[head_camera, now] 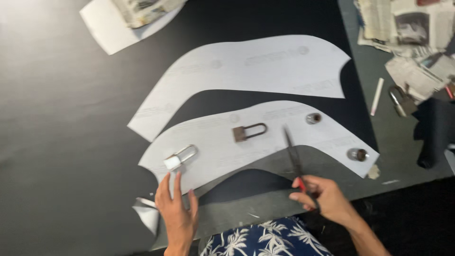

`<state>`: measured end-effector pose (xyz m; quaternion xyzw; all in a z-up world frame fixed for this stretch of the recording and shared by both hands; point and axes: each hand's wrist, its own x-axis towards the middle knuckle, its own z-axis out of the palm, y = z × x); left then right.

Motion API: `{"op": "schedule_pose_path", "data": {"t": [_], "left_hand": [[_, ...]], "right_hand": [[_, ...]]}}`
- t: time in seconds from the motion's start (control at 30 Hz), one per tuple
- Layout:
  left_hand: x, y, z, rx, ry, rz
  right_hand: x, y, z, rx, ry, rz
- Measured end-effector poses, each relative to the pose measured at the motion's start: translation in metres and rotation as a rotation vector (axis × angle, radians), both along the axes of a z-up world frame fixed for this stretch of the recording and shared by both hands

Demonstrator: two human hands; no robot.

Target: The person cuts a piece of black material along the edge of a paper pattern using shears, holding the fabric and pattern down by hand and with weights.

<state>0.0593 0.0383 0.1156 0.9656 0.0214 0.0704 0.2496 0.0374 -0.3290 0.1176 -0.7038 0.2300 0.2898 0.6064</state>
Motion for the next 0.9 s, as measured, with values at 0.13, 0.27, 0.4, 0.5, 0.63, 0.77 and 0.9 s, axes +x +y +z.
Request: {"op": "schedule_pose_path", "data": {"t": [0.13, 0.27, 0.4, 0.5, 0.63, 0.77, 0.9], "left_hand": [[0.023, -0.121, 0.007, -0.172, 0.009, -0.200], [0.027, -0.245, 0.003, -0.275, 0.104, -0.413], [0.032, -0.344, -0.018, -0.330, 0.109, -0.609], [0.029, -0.388, -0.033, -0.305, 0.154, -0.700], [0.027, -0.411, -0.050, -0.230, 0.213, -0.761], [0.020, -0.421, -0.067, -0.128, 0.264, -0.736], [0.019, -0.421, -0.075, -0.066, 0.268, -0.725]], "right_hand": [[-0.047, -0.110, -0.029, -0.189, -0.176, -0.127], [-0.088, -0.179, -0.051, -0.229, -0.156, -0.199], [-0.120, -0.215, -0.055, -0.191, 0.129, -0.205], [-0.137, -0.238, -0.049, -0.225, 0.426, -0.165], [-0.137, -0.281, -0.057, -0.237, 0.443, 0.028], [-0.130, -0.322, -0.064, -0.189, 0.487, 0.147], [-0.106, -0.349, -0.063, -0.159, 0.561, 0.291]]}}
